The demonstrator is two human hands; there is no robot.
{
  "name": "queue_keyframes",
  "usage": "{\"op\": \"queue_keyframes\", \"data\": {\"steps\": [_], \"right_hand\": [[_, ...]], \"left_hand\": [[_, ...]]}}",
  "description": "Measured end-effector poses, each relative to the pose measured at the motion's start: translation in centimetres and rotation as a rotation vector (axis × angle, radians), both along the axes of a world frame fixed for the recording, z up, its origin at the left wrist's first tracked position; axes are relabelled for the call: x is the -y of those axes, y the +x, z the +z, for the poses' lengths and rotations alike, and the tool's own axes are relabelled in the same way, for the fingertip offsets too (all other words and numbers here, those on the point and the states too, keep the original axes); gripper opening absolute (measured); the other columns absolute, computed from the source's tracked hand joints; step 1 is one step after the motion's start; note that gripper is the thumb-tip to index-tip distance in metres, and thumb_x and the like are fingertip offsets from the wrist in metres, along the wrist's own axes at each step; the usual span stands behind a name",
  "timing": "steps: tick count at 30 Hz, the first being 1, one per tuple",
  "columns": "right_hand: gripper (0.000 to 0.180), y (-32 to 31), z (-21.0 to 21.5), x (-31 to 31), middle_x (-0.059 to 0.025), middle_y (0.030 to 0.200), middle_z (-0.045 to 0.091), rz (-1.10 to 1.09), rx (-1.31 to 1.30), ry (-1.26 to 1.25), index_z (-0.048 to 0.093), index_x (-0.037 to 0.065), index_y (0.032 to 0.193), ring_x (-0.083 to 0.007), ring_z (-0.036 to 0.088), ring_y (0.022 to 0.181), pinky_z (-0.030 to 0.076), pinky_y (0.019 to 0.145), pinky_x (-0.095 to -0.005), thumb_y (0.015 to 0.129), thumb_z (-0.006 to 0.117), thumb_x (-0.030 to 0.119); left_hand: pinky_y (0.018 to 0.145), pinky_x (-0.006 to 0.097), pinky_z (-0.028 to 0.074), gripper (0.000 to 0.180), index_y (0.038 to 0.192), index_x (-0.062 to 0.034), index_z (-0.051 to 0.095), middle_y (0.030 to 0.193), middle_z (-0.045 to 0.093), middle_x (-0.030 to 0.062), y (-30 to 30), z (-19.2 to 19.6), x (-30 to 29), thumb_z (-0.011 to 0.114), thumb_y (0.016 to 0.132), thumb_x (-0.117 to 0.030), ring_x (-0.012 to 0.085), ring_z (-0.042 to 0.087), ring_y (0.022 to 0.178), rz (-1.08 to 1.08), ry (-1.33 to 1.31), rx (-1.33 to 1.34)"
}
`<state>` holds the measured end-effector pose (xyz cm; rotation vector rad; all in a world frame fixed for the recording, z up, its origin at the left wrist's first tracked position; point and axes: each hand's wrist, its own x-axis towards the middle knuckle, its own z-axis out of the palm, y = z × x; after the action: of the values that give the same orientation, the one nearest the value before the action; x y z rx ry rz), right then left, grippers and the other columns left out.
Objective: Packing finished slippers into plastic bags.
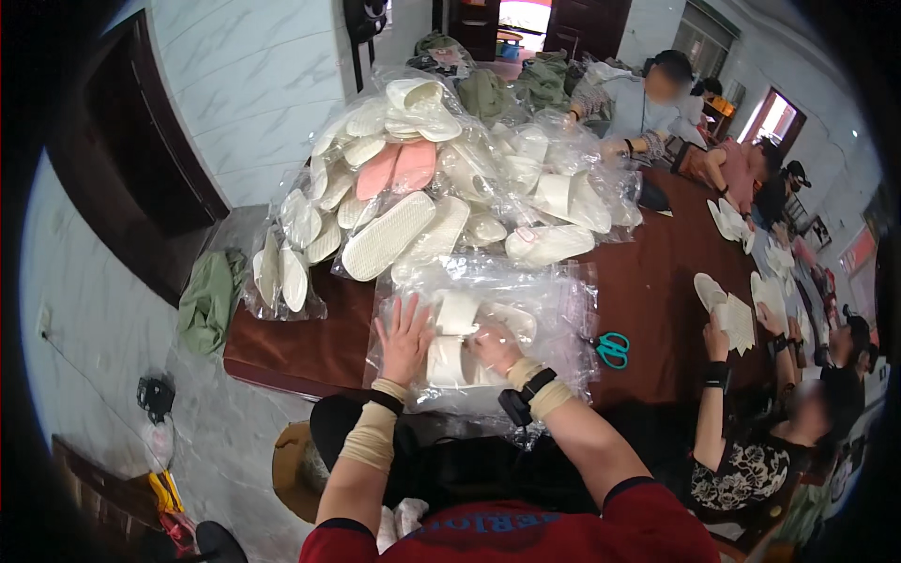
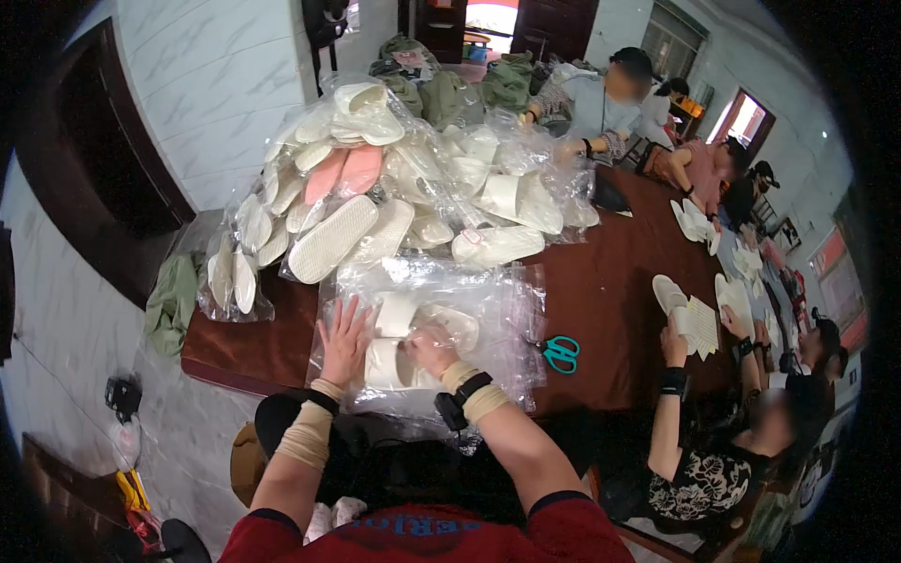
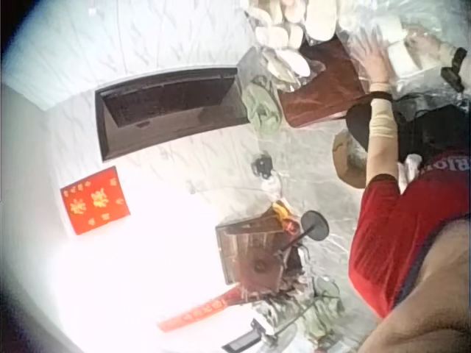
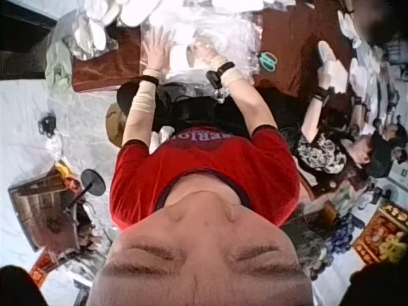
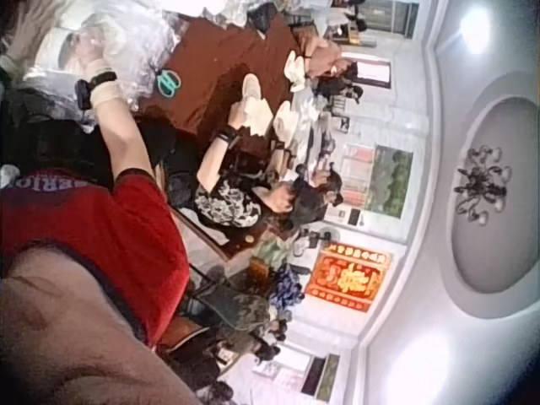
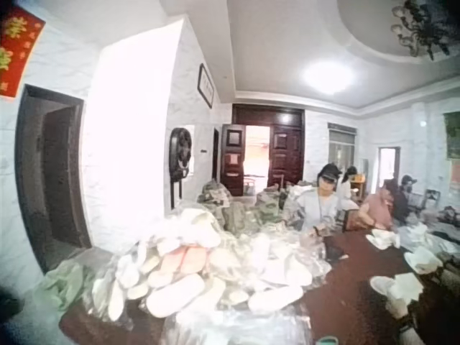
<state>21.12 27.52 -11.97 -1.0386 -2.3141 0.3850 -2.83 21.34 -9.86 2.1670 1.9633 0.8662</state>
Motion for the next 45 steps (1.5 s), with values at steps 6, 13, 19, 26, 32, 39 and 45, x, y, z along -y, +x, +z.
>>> {"op": "queue_keyframes", "data": {"steps": [6,13,19,26,32,39,45], "right_hand": [[0.025,4.4,2.4,-0.2,-0.0173,0.09,0.068,-0.062,0.167,-0.048,0.068,0.003,0.08,-0.04,0.066,0.089,0.054,0.08,-0.0493,0.088,0.067,0.027],[0.024,17.5,-2.3,-2.9,-0.0172,0.102,0.07,-0.297,-0.081,-0.258,0.071,0.006,0.091,-0.0396,0.065,0.1,0.054,0.084,-0.0489,0.083,0.071,0.028],[0.016,26.8,4.7,-4.3,-0.0197,0.103,0.069,-0.474,0.172,0.007,0.068,0.003,0.092,-0.0418,0.065,0.1,0.053,0.086,-0.0508,0.086,0.065,0.017],[0.011,34.8,14.9,-10.5,-0.0213,0.101,0.069,-0.801,0.776,0.13,0.066,0.002,0.091,-0.0424,0.066,0.099,0.054,0.087,-0.0523,0.09,0.058,0.009],[0.019,11.1,19.6,-15.3,-0.0154,0.102,0.07,-0.236,0.531,0.355,0.068,0.007,0.106,-0.0368,0.065,0.102,0.053,0.089,-0.0484,0.088,0.063,0.01],[0.05,-12.9,17.9,-18.9,-0.0133,0.132,0.064,0.131,0.304,0.579,0.062,0.011,0.134,-0.0357,0.056,0.126,0.044,0.108,-0.0481,0.085,0.071,0.009],[0.046,-18.8,16.0,-21.9,-0.0128,0.133,0.065,0.063,0.46,0.427,0.066,0.01,0.128,-0.0354,0.059,0.124,0.045,0.105,-0.0495,0.084,0.077,0.012]], "left_hand": [[0.12,0.073,0.014,0.053,0.153,-0.0364,0.049,0.173,0.024,0.0042,-0.1,-3.1,0.6,0.057,0.102,-0.045,0.0372,0.018,0.159,0.196,-0.028,-0.202],[0.12,0.073,0.015,0.05,0.152,-0.0377,0.051,0.172,0.024,0.0053,2.3,-2.4,-0.1,0.057,0.103,-0.043,0.0392,0.018,0.158,0.165,0.01,-0.196],[0.12,0.072,0.014,0.052,0.152,-0.0326,0.051,0.171,0.026,0.0052,-0.1,-3.0,1.1,0.06,0.101,-0.037,0.0386,0.018,0.158,0.229,0.011,-0.163],[0.119,0.073,0.017,0.053,0.153,-0.0279,0.049,0.171,0.028,0.0062,0.4,-3.3,0.1,0.06,0.101,-0.035,0.0384,0.017,0.159,0.202,0.001,-0.124],[0.12,0.073,0.015,0.051,0.152,-0.0282,0.051,0.171,0.027,0.0069,-1.1,-3.1,0.6,0.058,0.102,-0.036,0.0392,0.015,0.159,0.224,-0.017,-0.131],[0.12,0.072,0.014,0.051,0.151,-0.0274,0.052,0.17,0.028,0.0079,-1.5,-3.2,0.4,0.058,0.101,-0.037,0.0405,0.016,0.158,0.218,-0.016,-0.097],[0.12,0.073,0.014,0.052,0.151,-0.0274,0.053,0.17,0.029,0.008,-2.0,-3.2,0.3,0.059,0.101,-0.039,0.0403,0.018,0.158,0.211,0.013,-0.086]]}}
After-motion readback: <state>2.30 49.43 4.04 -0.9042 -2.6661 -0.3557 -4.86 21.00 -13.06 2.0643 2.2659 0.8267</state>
